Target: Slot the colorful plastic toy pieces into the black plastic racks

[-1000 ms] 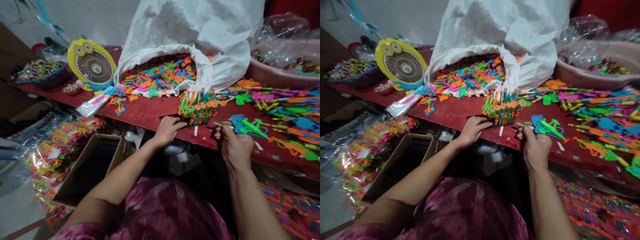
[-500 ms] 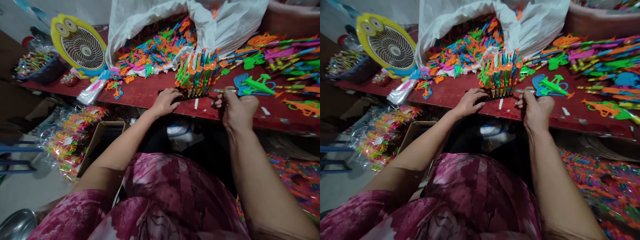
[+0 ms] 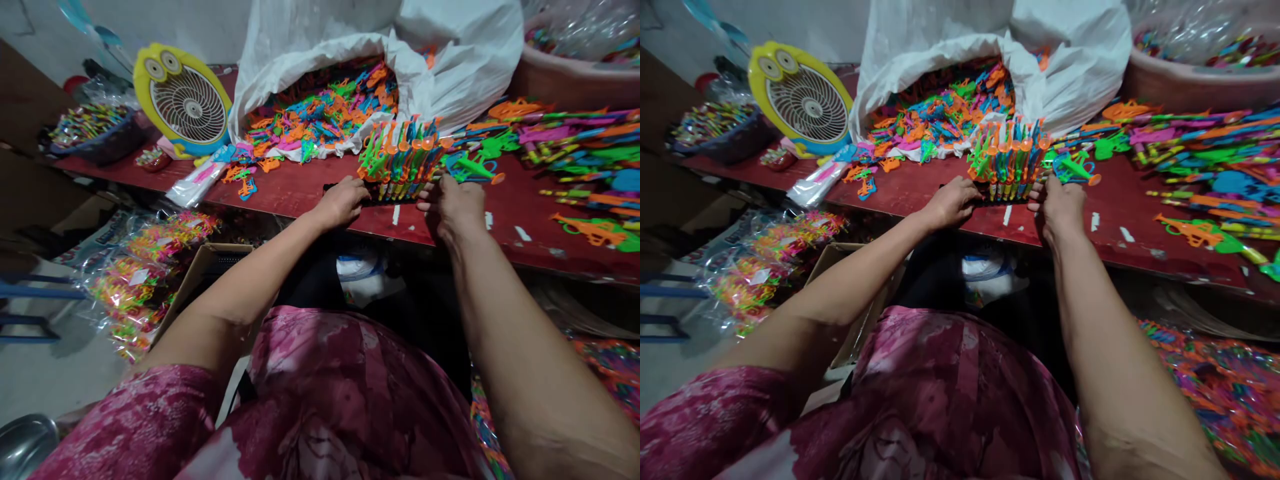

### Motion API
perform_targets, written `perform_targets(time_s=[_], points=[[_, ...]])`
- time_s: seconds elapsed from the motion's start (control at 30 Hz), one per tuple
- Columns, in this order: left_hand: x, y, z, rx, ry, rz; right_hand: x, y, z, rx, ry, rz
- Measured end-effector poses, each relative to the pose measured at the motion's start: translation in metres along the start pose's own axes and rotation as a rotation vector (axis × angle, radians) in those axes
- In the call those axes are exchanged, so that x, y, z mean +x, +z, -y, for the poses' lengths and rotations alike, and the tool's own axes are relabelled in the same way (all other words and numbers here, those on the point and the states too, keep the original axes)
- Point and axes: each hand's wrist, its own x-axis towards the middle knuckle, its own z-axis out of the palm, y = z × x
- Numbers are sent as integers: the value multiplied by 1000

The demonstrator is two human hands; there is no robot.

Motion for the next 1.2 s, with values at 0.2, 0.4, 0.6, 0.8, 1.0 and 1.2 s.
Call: perform_targets(time_s=[0.2, 0.4, 0.6, 0.8, 1.0, 1.2], points=[[3, -4, 7, -44, 36, -3, 4, -1, -3, 20, -10, -14], [7, -8, 8, -61, 39, 10, 9, 1, -7, 14, -23, -13], [4, 1, 6, -56, 21, 3, 8, 0, -8, 8, -27, -31], [-4, 10, -6, -130, -85, -47, -12, -19, -12, 49, -129, -17], [-6, 14, -28, -219, -205, -126, -48, -46, -17, -195, -210, 111], [-8, 18, -47, -278, -227, -172, -68, -32, -16, -347, -305, 213]])
